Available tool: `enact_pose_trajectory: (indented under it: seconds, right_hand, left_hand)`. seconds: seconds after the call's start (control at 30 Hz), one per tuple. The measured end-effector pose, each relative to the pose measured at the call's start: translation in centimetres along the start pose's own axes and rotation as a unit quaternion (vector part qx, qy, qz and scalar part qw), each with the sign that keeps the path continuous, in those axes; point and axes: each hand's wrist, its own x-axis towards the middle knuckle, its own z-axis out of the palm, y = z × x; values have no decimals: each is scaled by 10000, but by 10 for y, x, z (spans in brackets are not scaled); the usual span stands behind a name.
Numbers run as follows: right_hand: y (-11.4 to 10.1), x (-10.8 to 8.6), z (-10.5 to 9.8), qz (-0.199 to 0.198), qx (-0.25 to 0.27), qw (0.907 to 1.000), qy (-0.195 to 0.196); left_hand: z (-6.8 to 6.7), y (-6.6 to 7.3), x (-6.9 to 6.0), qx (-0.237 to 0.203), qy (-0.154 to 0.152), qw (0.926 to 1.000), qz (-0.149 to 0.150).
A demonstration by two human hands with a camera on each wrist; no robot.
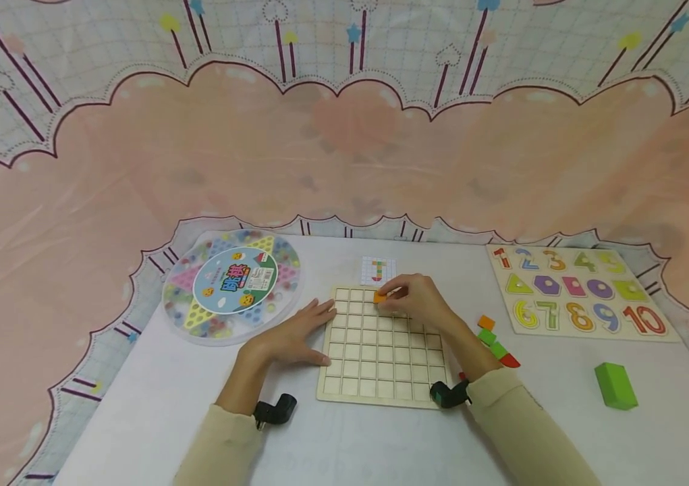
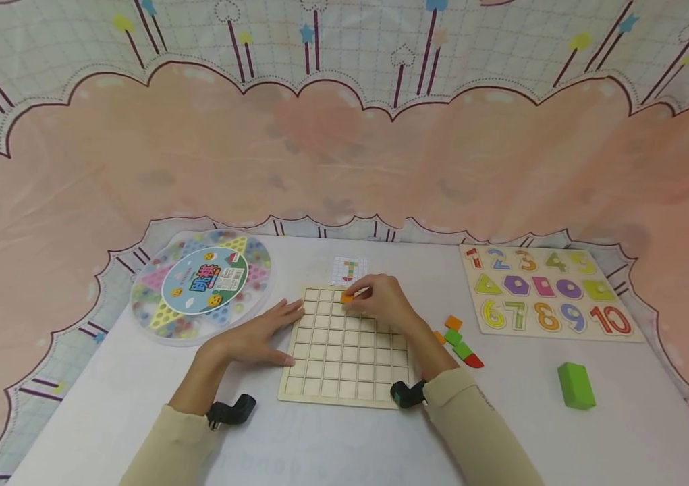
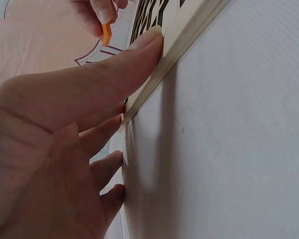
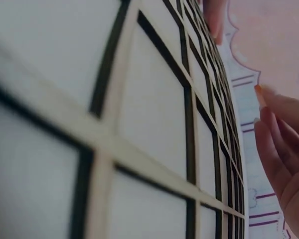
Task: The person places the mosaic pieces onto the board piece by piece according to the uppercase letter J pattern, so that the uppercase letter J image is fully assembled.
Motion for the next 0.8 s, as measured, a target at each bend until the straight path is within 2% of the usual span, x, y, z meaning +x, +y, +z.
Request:
enact_pose_trajectory:
  seconds: [0.23,0.53,0.8]
  right_hand:
    - [1,7,11,-12,-246,9996,-157]
    - [-1,10,19,168,-607,9977,-249]
    - [-4,10,23,164,-601,9978,-215]
  left_hand:
    - [-1,1,1,-2,-24,9999,-136]
    - [-1,1,3,-32,-61,9998,-170]
    - [-1,2,2,-16,-70,9998,-208]
